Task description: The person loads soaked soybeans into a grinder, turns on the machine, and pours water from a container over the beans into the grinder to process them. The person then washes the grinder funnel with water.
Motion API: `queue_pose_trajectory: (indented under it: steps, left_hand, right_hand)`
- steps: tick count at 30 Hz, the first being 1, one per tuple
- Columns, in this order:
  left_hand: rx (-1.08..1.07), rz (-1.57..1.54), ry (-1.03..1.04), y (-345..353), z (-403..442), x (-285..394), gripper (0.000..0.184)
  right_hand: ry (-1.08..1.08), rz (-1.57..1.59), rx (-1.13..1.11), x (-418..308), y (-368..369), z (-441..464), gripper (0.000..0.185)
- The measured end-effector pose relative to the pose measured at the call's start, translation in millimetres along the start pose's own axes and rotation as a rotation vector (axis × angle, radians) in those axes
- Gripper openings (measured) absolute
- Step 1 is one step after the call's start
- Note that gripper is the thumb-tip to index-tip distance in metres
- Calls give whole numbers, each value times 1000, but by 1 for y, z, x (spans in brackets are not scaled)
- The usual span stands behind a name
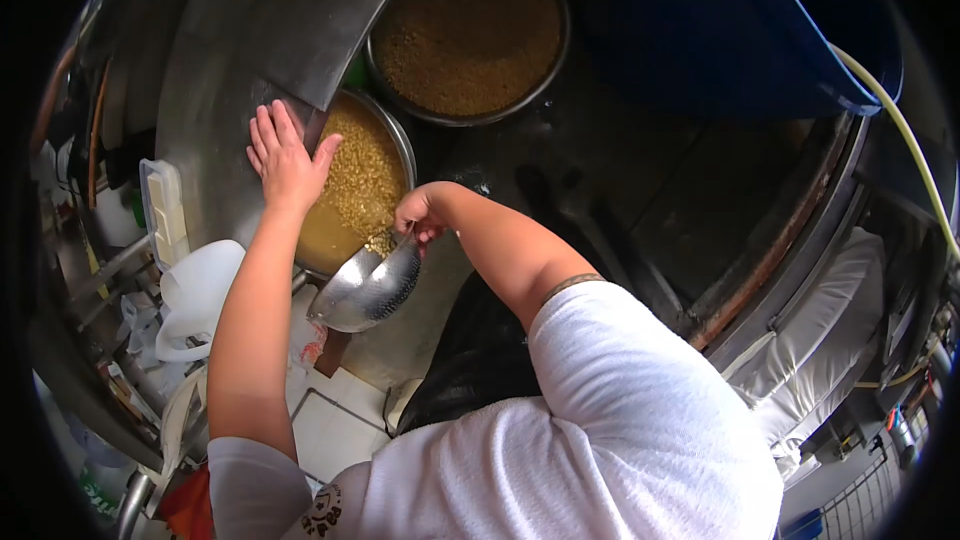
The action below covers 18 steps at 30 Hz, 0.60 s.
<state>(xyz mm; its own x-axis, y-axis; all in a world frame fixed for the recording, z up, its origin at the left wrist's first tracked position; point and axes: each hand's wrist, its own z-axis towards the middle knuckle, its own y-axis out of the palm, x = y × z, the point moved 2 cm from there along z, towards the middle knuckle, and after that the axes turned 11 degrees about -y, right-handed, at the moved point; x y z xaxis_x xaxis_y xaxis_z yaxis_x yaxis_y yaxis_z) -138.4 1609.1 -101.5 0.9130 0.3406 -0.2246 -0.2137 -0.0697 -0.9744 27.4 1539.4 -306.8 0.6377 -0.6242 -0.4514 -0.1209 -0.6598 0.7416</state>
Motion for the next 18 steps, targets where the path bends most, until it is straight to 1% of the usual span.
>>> queue_pose_trajectory:
  steps: [1, 2, 3, 4, 5, 6, 7, 9, 11, 13, 15, 17, 18]
  left_hand:
    - [-4, 10, 7, 4, 1, -5, 112]
    - [47, 8, 55, 7, 4, -9, 111]
    - [96, 3, 103, 7, 4, -9, 110]
    - [139, 1, 108, 5, 3, -6, 107]
    - [137, -1, 115, 4, 4, -3, 107]
    - [142, -3, 106, 3, 4, -2, 106]
    - [147, -7, 96, 2, 4, -1, 104]
    - [144, -7, 105, 1, 3, -1, 103]
    - [160, -33, 118, 4, 5, -1, 104]
    - [168, -46, 143, 5, 6, 0, 104]
    - [151, -42, 132, 5, 7, 0, 103]
    - [126, -39, 132, 4, 8, 1, 101]
    - [121, -42, 135, 5, 8, 0, 101]
  right_hand:
    - [-45, -20, 83, 3, 3, -10, 15]
    - [-111, 5, 179, 5, 2, -21, 22]
    - [-115, 11, 177, 9, 3, -34, 22]
    - [-253, 14, 226, 10, 4, -51, 34]
    - [-390, 15, 278, 9, 3, -69, 49]
    - [-416, 2, 373, 7, 4, -92, 73]
    - [-415, 9, 378, 15, -3, -103, 73]
    - [-592, -125, 617, 28, -25, -130, 75]
    - [-615, -109, 707, 36, -54, -171, 75]
    - [-757, 89, 744, 47, -91, -201, 70]
    - [-694, 284, 822, 53, -139, -239, 73]
    - [-718, 312, 1002, 49, -212, -250, 71]
    - [-680, 220, 1132, 39, -242, -260, 71]
